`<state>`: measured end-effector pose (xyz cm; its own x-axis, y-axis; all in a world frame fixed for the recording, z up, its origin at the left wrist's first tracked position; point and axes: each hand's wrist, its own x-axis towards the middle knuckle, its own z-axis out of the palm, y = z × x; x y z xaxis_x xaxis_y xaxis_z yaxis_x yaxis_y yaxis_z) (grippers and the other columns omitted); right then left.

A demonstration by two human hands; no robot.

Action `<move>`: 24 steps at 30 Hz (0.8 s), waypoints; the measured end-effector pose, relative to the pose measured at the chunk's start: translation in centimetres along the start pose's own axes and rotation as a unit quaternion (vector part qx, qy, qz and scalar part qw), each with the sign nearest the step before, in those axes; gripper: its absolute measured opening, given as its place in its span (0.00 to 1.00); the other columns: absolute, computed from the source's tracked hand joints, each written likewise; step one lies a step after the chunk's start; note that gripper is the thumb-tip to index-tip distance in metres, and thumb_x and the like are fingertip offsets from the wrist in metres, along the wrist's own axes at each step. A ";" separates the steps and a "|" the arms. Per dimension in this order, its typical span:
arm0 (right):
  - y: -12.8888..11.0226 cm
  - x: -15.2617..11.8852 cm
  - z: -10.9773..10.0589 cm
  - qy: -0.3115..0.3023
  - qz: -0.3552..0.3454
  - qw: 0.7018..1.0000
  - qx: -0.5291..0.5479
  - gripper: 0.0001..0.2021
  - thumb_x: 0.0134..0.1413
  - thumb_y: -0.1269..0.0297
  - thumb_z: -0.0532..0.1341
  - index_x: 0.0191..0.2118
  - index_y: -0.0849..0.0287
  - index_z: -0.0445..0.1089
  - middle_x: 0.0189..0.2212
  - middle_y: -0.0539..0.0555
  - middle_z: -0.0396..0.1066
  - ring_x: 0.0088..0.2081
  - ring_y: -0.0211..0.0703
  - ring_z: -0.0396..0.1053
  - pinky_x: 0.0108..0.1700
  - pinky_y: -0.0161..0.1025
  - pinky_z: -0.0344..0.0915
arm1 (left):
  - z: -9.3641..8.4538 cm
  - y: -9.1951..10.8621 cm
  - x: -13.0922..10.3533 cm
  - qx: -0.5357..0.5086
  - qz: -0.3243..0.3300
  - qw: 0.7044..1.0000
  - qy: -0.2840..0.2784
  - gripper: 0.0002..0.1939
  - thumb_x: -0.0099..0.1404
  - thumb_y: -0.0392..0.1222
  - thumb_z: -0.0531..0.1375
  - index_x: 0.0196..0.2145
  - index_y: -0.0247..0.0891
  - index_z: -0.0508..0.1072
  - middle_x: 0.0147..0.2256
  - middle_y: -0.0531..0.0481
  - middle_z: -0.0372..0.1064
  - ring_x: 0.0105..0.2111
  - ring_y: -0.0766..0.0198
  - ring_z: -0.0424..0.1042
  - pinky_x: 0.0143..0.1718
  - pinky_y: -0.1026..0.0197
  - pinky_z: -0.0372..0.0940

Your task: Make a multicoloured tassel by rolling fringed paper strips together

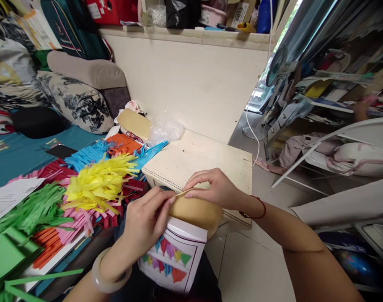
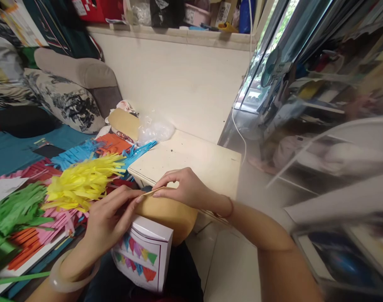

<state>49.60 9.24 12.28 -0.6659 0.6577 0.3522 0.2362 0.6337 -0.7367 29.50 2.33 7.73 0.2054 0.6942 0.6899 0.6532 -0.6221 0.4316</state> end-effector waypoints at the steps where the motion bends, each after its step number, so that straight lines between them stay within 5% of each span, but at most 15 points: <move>1: 0.0 0.0 0.0 -0.002 0.020 1.000 0.011 0.03 0.51 0.66 0.67 0.32 0.59 0.77 0.31 0.51 0.77 0.34 0.38 0.74 0.39 0.36 0.68 | 0.0 0.0 0.0 -0.001 0.000 1.000 -0.001 0.07 0.66 0.33 0.55 0.39 0.36 0.72 0.28 0.52 0.67 0.26 0.70 0.69 0.28 0.68 0.62; 4: 0.3 0.1 0.3 0.025 0.014 0.999 0.025 0.03 0.50 0.66 0.67 0.31 0.59 0.77 0.30 0.52 0.77 0.33 0.38 0.73 0.37 0.36 0.69 | 0.1 -0.1 0.2 -0.003 -0.009 1.000 -0.003 0.07 0.66 0.34 0.55 0.39 0.36 0.73 0.28 0.52 0.68 0.26 0.70 0.69 0.28 0.68 0.62; 11: 1.9 -0.3 0.1 0.078 -0.218 0.966 -0.113 0.05 0.57 0.67 0.63 0.32 0.52 0.77 0.35 0.52 0.76 0.41 0.41 0.73 0.49 0.45 0.64 | 0.6 -1.0 1.1 -0.014 -0.051 0.999 -0.012 0.08 0.67 0.37 0.54 0.33 0.37 0.72 0.26 0.52 0.68 0.26 0.69 0.68 0.27 0.67 0.61; 14: 1.9 -0.5 -1.3 0.082 -0.178 0.981 -0.010 0.06 0.55 0.60 0.64 0.30 0.52 0.77 0.44 0.54 0.72 0.49 0.46 0.69 0.51 0.48 0.65 | 1.0 -1.9 1.6 -0.004 -0.072 0.997 -0.009 0.09 0.67 0.39 0.53 0.33 0.37 0.72 0.27 0.52 0.69 0.27 0.67 0.68 0.29 0.65 0.61; 17: 1.9 -0.2 -1.8 0.088 -0.091 0.991 0.053 0.12 0.53 0.58 0.66 0.44 0.50 0.75 0.55 0.56 0.63 0.54 0.48 0.64 0.54 0.48 0.64 | 1.5 -2.7 2.0 0.005 -0.082 0.997 -0.009 0.09 0.68 0.40 0.53 0.32 0.37 0.71 0.28 0.52 0.69 0.28 0.66 0.69 0.31 0.64 0.60; 21: 3.6 1.8 -0.9 -0.006 -0.027 0.999 0.027 0.37 0.54 0.67 0.64 0.66 0.46 0.48 0.54 0.55 0.64 0.39 0.35 0.69 0.48 0.39 0.68 | 1.8 -3.2 2.1 0.013 -0.090 0.996 -0.002 0.10 0.68 0.41 0.52 0.36 0.37 0.71 0.30 0.51 0.70 0.29 0.66 0.69 0.32 0.64 0.61; 24: 6.3 4.7 -1.4 0.041 0.002 0.999 0.005 0.43 0.55 0.72 0.60 0.69 0.47 0.35 0.51 0.55 0.67 0.36 0.33 0.67 0.40 0.32 0.69 | 1.7 -3.3 2.2 0.044 -0.128 0.990 0.027 0.14 0.69 0.42 0.51 0.49 0.37 0.67 0.40 0.48 0.70 0.25 0.69 0.67 0.30 0.64 0.60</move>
<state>48.97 16.92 10.09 -0.6047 0.6911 0.3959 0.2310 0.6279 -0.7432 29.05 6.52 6.81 -0.0129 0.8037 0.5949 0.7405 -0.3921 0.5458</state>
